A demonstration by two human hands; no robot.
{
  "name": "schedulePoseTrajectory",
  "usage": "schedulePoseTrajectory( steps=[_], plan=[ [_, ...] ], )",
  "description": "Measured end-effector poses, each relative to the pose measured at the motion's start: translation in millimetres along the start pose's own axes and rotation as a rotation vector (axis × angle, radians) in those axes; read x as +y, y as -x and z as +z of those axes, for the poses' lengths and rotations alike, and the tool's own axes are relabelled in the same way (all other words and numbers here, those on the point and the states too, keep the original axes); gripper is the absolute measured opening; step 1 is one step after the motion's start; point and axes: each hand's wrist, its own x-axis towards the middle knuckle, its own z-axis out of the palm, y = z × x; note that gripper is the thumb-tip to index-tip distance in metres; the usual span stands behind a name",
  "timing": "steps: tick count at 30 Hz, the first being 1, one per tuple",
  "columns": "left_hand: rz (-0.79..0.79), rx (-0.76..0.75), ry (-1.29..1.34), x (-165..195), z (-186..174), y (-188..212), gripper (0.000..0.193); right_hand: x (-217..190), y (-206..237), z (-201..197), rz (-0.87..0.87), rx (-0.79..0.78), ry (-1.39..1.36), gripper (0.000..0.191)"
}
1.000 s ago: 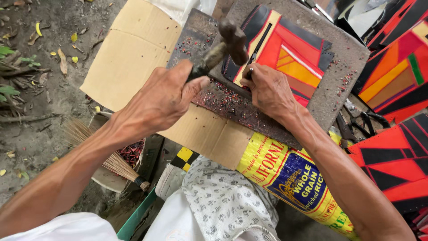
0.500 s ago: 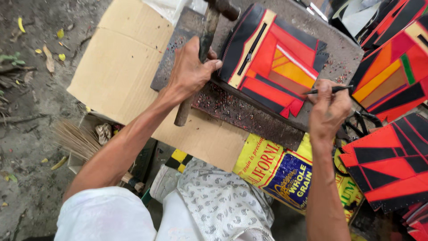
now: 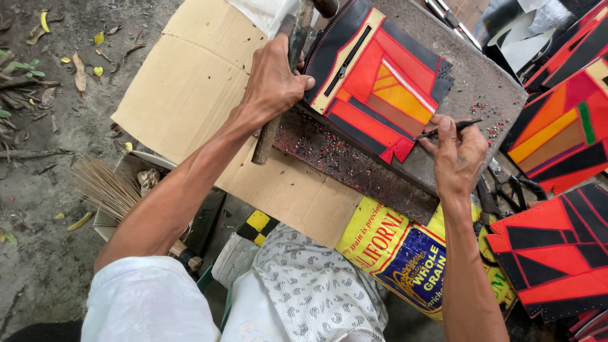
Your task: The person sits on the ground and hammers a punch tool into colorful decorative leather panels resting on a stone block, punching holes along the edges. They reposition the punch repeatedly along the panel edge and briefly handle and turn the finished leather pieces.
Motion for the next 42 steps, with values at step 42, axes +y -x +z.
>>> schedulePoseTrajectory(
  steps=[42],
  plan=[
    [0.205, -0.109, -0.23, 88.7, -84.6, 43.6, 0.038, -46.7, -6.8, 101.8, -0.38, -0.408, 0.275, 0.01]
  ],
)
